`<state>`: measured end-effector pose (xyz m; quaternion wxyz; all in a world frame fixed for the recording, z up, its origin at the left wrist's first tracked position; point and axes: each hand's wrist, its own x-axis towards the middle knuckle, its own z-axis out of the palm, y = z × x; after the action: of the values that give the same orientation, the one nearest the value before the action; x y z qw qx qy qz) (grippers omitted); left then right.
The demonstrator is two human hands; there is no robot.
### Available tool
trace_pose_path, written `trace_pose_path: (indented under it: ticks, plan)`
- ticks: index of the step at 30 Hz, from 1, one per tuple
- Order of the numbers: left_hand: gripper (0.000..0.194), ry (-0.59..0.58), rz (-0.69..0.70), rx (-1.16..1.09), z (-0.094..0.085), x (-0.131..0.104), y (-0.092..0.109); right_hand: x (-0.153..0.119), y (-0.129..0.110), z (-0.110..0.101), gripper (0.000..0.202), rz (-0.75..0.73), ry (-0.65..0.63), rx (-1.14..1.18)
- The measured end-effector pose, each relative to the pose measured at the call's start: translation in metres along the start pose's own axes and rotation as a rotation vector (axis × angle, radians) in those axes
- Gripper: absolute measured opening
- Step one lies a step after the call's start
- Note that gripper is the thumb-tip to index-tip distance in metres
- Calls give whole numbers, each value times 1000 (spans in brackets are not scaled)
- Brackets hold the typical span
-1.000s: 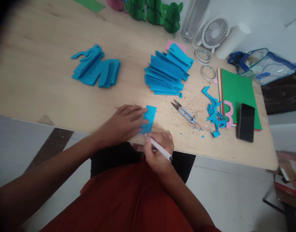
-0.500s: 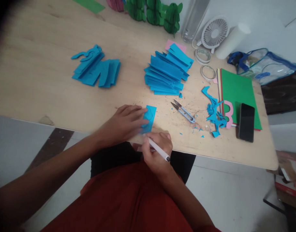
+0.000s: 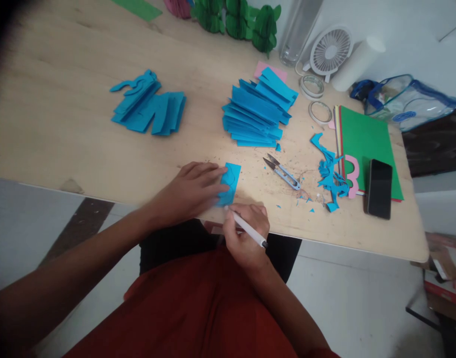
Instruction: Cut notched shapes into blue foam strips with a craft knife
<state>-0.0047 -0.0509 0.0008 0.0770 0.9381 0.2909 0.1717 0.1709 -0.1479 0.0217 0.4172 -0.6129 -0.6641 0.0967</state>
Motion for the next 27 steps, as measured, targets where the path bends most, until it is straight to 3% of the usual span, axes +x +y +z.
trace_pose_path:
  ticks: [16,27]
  plan:
    - [26,-10,3,-18,-1,0,-1,0,10,-6,12,94,48,6]
    - [43,27,-43,-84,3,1,-1,16,2,3,13,119,15,104]
